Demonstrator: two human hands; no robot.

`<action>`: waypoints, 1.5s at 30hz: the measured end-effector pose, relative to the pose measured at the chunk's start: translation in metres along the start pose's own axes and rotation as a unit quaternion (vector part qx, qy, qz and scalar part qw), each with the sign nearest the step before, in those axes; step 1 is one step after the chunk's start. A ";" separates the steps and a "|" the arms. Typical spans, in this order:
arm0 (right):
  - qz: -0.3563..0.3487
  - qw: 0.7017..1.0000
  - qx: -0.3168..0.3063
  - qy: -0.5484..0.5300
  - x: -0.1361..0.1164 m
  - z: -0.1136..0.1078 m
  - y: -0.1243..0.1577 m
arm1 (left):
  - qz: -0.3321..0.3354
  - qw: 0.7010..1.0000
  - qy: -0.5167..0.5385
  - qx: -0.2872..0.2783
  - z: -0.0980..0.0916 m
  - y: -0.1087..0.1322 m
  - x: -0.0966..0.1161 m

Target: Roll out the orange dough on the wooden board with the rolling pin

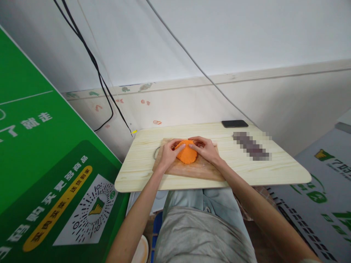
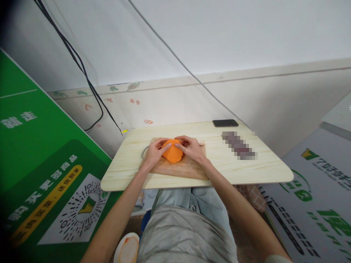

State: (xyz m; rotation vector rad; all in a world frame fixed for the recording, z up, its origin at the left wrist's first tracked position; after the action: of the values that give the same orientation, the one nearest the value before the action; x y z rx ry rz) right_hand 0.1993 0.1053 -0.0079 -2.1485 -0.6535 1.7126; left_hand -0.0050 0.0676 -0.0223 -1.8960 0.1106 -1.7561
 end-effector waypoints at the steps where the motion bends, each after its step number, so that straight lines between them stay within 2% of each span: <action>1: 0.008 1.000 0.002 -0.010 0.000 0.000 0.000 | 0.003 1.000 0.004 0.000 0.001 0.000 0.001; 8: 0.024 0.998 0.027 -0.058 -0.004 0.001 0.000 | -0.021 0.999 0.019 0.016 0.001 0.001 0.000; 21: 0.034 0.997 0.009 -0.064 0.000 0.002 -0.002 | -0.051 0.999 0.000 -0.010 -0.001 0.002 0.007; 29: 0.021 0.999 0.001 -0.042 0.000 0.003 -0.001 | -0.031 0.999 -0.040 -0.001 -0.002 0.003 0.009; 45: 0.019 0.999 0.002 -0.043 0.003 0.003 0.000 | -0.016 0.999 -0.023 0.019 0.000 0.005 0.008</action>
State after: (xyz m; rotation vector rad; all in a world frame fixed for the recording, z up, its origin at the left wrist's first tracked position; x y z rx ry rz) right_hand 0.1964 0.1068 -0.0106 -2.1083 -0.6351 1.8324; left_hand -0.0028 0.0598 -0.0172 -1.9195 0.0294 -1.7219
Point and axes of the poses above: each hand's wrist, its own y-axis away from the middle knuckle, its own z-axis out of the palm, x = y × z, the point moved 2 cm from there along -y, towards the middle knuckle, and after that the axes turned 12 degrees about x, right-handed, at the moved point
